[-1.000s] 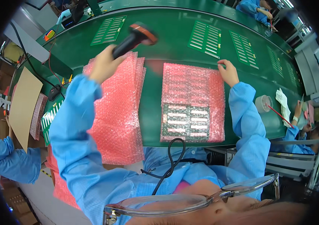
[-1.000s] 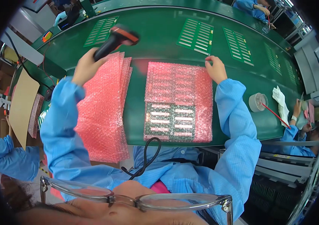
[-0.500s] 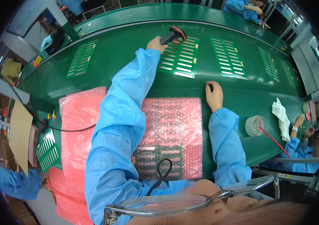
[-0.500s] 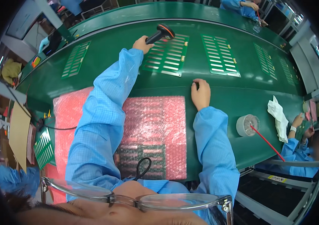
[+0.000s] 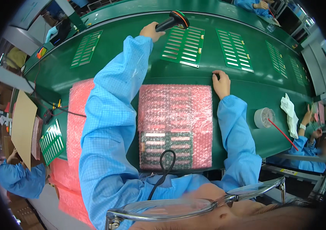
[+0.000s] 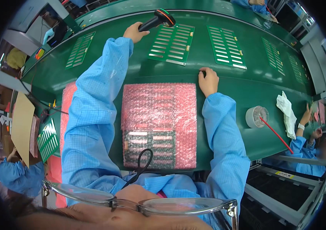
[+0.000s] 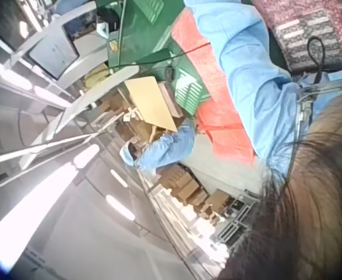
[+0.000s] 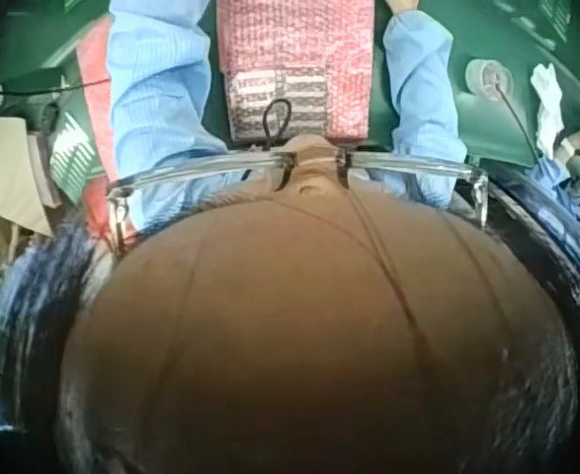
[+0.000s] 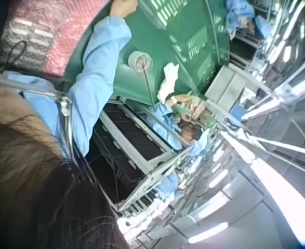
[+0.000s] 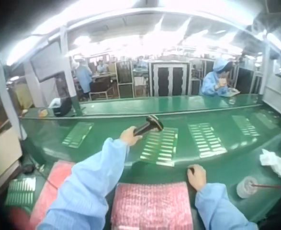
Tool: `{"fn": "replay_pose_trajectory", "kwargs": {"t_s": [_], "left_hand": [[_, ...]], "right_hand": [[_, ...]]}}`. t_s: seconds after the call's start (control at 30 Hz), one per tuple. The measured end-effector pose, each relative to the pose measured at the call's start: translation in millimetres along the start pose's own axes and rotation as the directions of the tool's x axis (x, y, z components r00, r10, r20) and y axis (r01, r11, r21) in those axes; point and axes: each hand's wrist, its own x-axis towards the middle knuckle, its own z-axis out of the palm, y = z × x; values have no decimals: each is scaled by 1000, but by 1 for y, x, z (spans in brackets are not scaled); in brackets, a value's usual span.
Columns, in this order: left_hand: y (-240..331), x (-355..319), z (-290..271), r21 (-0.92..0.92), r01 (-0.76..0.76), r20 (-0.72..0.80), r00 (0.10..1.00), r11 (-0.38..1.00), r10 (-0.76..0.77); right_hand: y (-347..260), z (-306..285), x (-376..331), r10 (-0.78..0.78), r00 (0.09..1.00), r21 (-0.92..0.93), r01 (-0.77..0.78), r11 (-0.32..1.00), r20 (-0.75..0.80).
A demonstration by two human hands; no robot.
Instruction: Packaging green electronic components into bubble wrap protective sheets and scanning them for inventory.
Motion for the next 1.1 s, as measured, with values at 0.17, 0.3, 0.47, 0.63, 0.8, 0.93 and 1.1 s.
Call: {"fn": "replay_pose_trajectory", "kwargs": {"t_s": [0.17,0.3,0.47,0.63,0.8,0.93,1.1], "left_hand": [[6,-54,-93,102,-66,-7,998,993,67],[18,-139,-214,415,-166,49,986,894,161],[6,-267,-321,774,11,-40,999,633,31],[-54,-354,-342,800,315,-208,944,511,-256],[-171,-393,-286,567,405,-385,900,718,-204],[-224,-384,-237,367,492,-464,833,790,-303],[-279,-392,-223,401,673,-468,734,622,-492]], "right_hand": [[20,13,17,-30,986,-2,30,1000,163],[-15,30,69,199,911,-148,-154,977,362],[-55,88,132,300,747,-404,-46,913,593],[16,168,167,135,772,-569,327,754,621],[35,197,176,250,808,-586,141,798,534],[-2,183,166,315,846,-527,-48,848,430],[-64,153,145,228,825,-557,121,822,516]]}}
